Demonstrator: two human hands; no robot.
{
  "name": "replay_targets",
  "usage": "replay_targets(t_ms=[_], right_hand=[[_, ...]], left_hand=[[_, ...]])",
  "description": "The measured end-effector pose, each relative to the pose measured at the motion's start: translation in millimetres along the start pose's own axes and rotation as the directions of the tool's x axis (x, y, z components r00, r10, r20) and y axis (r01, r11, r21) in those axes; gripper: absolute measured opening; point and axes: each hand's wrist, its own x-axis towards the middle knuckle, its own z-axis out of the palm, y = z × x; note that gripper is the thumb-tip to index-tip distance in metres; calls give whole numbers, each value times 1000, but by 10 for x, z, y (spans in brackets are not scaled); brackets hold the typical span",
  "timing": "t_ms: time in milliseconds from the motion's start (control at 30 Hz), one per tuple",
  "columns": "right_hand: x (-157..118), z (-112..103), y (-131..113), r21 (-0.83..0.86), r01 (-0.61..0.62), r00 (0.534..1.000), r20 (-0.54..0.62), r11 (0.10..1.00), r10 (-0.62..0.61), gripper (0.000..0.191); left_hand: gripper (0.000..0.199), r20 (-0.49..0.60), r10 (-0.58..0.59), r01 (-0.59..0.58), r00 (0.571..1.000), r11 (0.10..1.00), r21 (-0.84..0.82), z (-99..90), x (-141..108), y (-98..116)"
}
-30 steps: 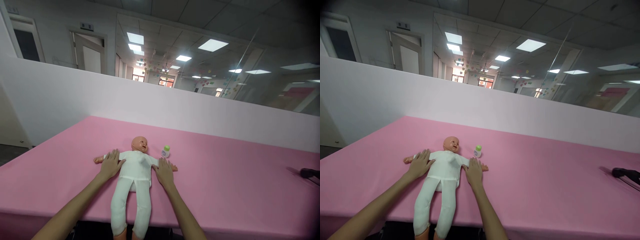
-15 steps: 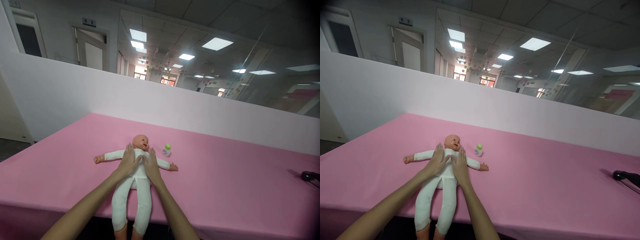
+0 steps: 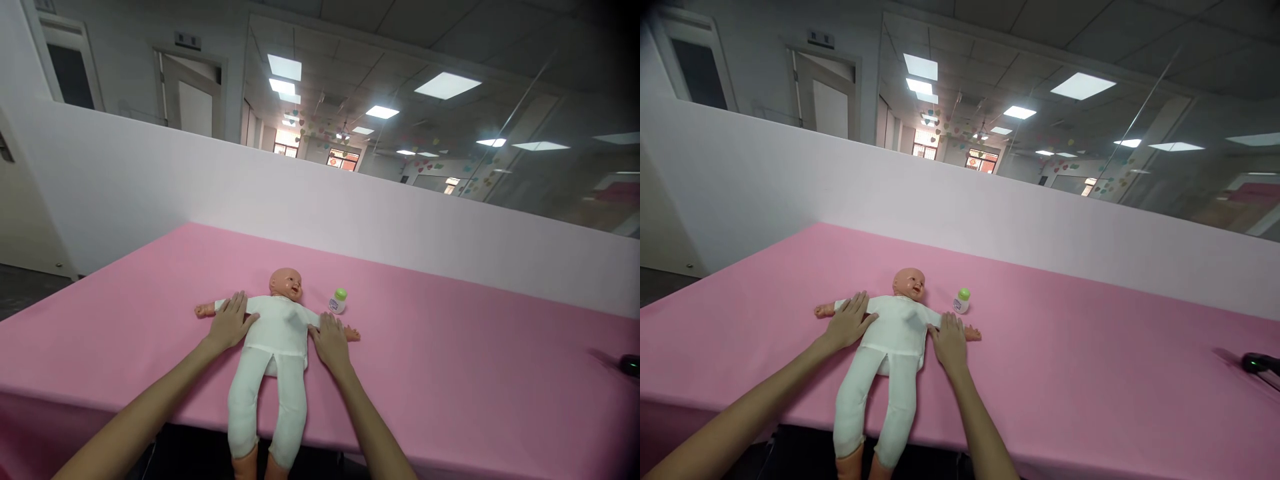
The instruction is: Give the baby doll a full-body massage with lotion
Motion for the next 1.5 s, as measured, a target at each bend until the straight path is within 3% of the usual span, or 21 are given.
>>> replay_targets(t_ms=[100,200,333,433,533,633,767,900,1033,1167,1300,1400,1500], right_hand=[[-30,-49,169,-41,-19,998,-68,999,17,76],[-13,-153,127,60,-82,992,-96,995,87,77],[25,-246,-262,313,-98,988,-86,945,131,80],[32,-176,-593,466,-50,999,18,883,48,80],[40,-46,-726,469,-30,991,126,883,-33,83],[51,24,-610,364,-43,988,151,930,-14,82],[24,8,-269,113,-15,993,119,994,1,75],[-57,-31,29,-169,33,999,38,985,-27,73],[-124,-99,246,-305,-20,999,-33,952,11,66],[-169,-218,401,-288,-109,994,-35,951,103,61],[-202,-374,454,-219,-385,921,-145,897,360,63],[-188,-475,459,-62,-530,848,-27,846,529,62],[-166,-524,485,137,-570,820,40,810,570,60]], left_hand=[[77,-35,3,-2,999,999,35,-41,-23,-66],[78,-26,-76,74,997,996,-53,-128,12,63],[80,-44,-126,109,991,954,-281,-223,52,454],[80,7,-65,60,998,882,-468,-181,39,721],[79,44,-29,49,999,825,-563,-68,30,807],[78,54,-20,42,998,888,-458,29,42,678],[77,52,-4,10,999,993,-115,66,28,290],[72,-90,52,-36,995,984,175,39,-49,-79],[70,-190,91,-30,977,952,303,-13,-115,-220],[63,-205,54,13,977,950,312,-166,-138,-243],[58,-149,-105,140,983,958,250,-469,-180,-357],[49,-25,-187,189,982,973,135,-694,-243,-445],[40,18,-194,195,981,981,-17,-815,-306,-471]])
